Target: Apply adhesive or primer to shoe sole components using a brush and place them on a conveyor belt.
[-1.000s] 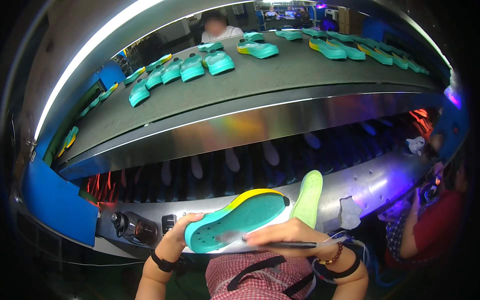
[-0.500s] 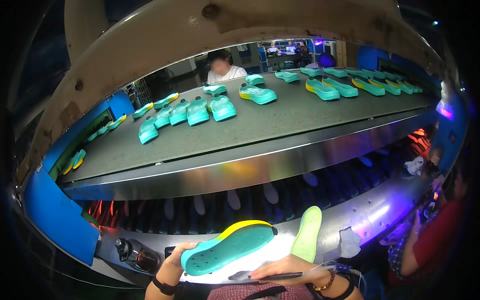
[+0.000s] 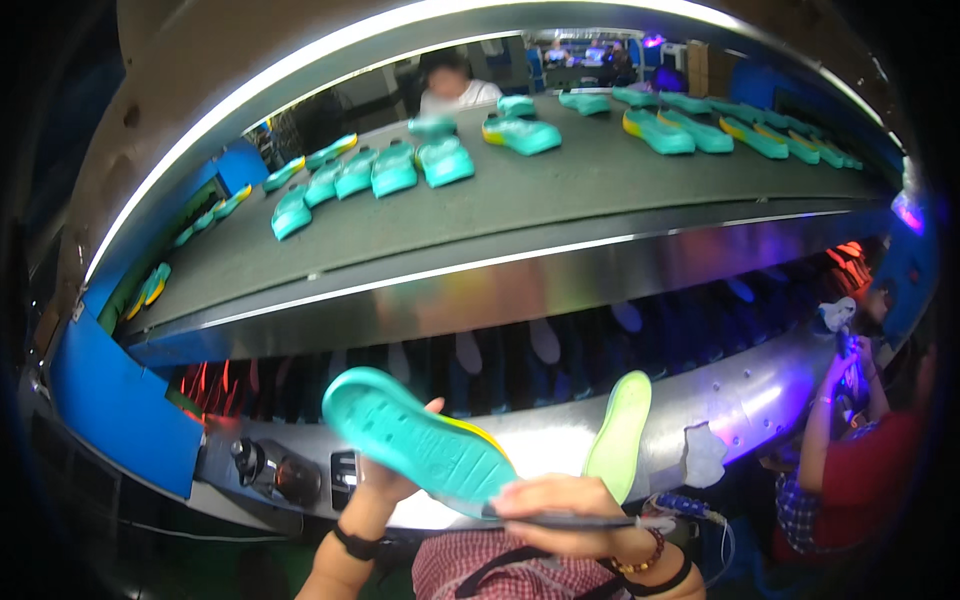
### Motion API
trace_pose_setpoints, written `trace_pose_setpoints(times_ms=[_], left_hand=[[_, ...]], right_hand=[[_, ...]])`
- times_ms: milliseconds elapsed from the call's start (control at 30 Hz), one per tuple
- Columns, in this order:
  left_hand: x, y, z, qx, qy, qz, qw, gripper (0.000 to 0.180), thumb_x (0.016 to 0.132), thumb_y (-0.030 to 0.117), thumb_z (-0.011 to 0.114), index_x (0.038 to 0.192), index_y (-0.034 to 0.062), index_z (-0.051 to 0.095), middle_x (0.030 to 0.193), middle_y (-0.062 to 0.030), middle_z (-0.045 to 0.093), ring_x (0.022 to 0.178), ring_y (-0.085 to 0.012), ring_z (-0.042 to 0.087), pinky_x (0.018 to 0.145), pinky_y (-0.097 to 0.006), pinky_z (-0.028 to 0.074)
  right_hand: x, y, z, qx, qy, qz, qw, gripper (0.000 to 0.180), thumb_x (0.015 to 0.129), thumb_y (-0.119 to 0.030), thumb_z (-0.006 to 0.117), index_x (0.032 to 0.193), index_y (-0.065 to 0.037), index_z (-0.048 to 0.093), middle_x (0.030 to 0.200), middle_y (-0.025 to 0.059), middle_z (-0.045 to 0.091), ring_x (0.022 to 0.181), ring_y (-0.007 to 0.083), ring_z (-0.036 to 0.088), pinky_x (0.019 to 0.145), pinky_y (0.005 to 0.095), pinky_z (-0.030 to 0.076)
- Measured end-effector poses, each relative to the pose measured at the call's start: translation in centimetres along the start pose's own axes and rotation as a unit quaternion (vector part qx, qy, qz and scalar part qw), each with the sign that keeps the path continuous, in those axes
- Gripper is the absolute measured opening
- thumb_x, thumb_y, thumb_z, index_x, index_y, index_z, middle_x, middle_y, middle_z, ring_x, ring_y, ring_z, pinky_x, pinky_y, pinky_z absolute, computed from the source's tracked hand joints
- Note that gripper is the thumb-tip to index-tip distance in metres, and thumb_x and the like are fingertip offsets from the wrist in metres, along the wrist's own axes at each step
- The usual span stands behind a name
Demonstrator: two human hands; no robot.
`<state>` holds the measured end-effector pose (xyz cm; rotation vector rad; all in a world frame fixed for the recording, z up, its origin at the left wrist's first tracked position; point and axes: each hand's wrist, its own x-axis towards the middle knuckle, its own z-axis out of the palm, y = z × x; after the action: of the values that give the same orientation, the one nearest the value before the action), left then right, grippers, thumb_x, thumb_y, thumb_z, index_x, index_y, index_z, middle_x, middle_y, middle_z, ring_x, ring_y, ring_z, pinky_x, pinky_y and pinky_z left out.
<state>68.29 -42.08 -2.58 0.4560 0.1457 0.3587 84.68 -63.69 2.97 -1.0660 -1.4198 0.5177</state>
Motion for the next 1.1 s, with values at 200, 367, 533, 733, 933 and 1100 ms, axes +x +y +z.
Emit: trace_pose_setpoints(times_ms=[200,367,533,733,933,1100], left_hand=[[0.8,-4.3,-0.1,0.000,-0.037,-0.054,0.998,0.099,0.072,0.080,0.012,0.132,0.0038,0.031,0.124,-0.0226,0.044,0.112,-0.0354,0.046,0.096,-0.050,0.035],[0.9,-5.9,0.8,0.029,0.140,0.004,0.990,0.094,0.073,0.079,0.017,0.125,0.0051,0.040,0.111,-0.0181,0.054,0.103,-0.0332,0.051,0.092,-0.050,0.039],[0.5,-3.8,0.3,0.038,0.118,0.091,0.988,0.093,0.071,0.080,0.019,0.120,0.0056,0.044,0.102,-0.0139,0.056,0.097,-0.0309,0.052,0.092,-0.051,0.038],[0.5,-5.7,2.5,0.033,0.105,0.098,0.989,0.092,0.072,0.080,0.023,0.122,0.0055,0.043,0.098,-0.0122,0.056,0.094,-0.0293,0.051,0.091,-0.050,0.036],[1.3,-4.0,1.4,0.013,0.077,0.155,0.985,0.090,0.073,0.079,0.024,0.122,0.0053,0.043,0.105,-0.0130,0.054,0.098,-0.0306,0.051,0.092,-0.049,0.037],[1.1,-3.4,2.4,0.032,0.002,0.172,0.985,0.089,0.072,0.077,0.027,0.124,0.0073,0.041,0.113,-0.0134,0.052,0.105,-0.0313,0.050,0.094,-0.051,0.037]], right_hand=[[-0.5,5.6,1.8,0.107,0.085,0.169,0.976,0.021,0.075,-0.004,0.067,0.094,0.001,0.065,0.091,0.0131,0.066,0.083,0.0162,0.063,0.075,0.0260,0.050],[1.2,5.3,2.9,-0.107,0.081,-0.005,0.991,0.021,0.070,-0.002,0.067,0.090,-0.001,0.065,0.086,0.0140,0.065,0.080,0.0222,0.065,0.072,0.0292,0.051],[-1.7,3.0,3.7,-0.217,-0.057,-0.085,0.971,0.020,0.066,-0.005,0.068,0.086,-0.003,0.063,0.086,0.0114,0.065,0.078,0.0259,0.064,0.069,0.0317,0.052],[1.0,3.7,1.9,-0.059,0.068,-0.011,0.996,0.019,0.069,-0.003,0.068,0.088,-0.001,0.063,0.086,0.0144,0.064,0.078,0.0265,0.064,0.071,0.0316,0.051],[0.2,1.8,2.3,0.010,-0.060,0.011,0.998,0.023,0.070,-0.001,0.067,0.093,-0.001,0.063,0.091,0.0134,0.064,0.083,0.0249,0.063,0.075,0.0322,0.050],[-0.8,3.0,1.8,0.019,-0.069,0.045,0.996,0.022,0.073,-0.001,0.066,0.095,0.001,0.063,0.095,0.0138,0.064,0.094,0.0246,0.061,0.083,0.0327,0.048]])
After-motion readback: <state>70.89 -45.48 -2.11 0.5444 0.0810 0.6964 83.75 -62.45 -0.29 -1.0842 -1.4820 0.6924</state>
